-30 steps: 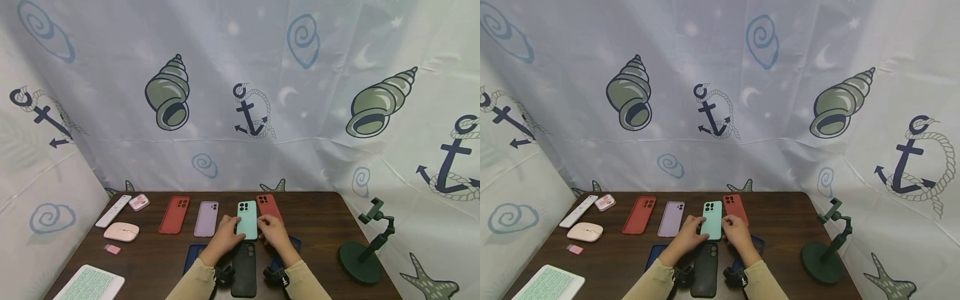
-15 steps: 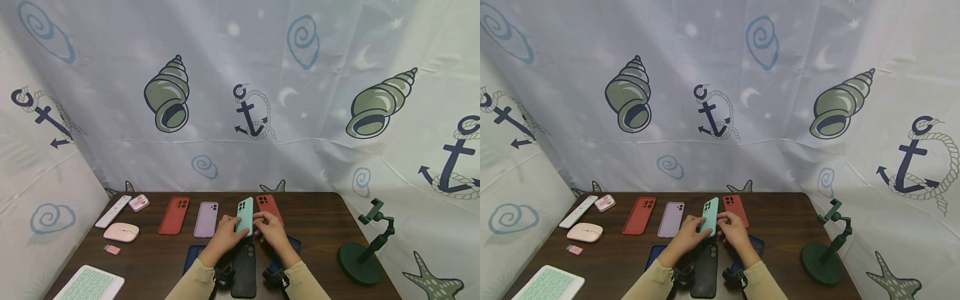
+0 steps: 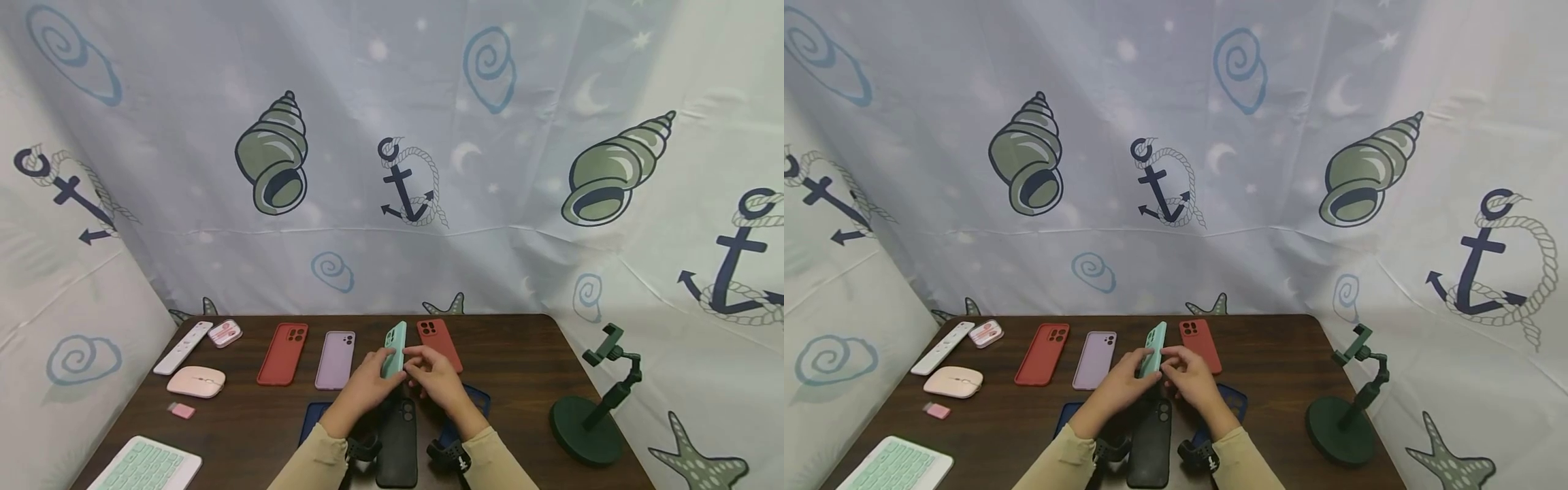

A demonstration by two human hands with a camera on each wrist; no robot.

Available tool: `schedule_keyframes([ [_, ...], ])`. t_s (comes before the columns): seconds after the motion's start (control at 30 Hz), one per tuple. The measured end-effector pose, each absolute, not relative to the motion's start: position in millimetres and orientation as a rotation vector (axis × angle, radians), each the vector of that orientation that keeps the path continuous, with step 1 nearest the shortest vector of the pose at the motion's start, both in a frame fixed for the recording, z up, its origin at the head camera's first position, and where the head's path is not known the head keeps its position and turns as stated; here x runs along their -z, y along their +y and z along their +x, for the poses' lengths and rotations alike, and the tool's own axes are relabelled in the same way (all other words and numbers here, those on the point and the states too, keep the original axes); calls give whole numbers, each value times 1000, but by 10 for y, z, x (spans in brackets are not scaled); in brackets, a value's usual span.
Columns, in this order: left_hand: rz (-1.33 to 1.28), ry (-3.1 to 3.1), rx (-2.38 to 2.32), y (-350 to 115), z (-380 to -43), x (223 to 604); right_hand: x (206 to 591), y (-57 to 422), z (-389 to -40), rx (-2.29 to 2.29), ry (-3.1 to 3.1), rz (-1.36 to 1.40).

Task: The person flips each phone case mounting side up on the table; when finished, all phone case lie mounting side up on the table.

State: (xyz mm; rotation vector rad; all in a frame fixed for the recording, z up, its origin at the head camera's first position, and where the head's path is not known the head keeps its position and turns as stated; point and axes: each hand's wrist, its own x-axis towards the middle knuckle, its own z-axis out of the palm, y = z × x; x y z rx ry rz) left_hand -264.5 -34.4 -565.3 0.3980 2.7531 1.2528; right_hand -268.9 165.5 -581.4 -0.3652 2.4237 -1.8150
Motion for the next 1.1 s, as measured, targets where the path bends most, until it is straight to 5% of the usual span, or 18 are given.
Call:
schedule_keyframes([
  [1.1, 388, 2705, -1432, -537, -2727, 5490, 5912, 1673, -2676, 1545, 2346, -183],
])
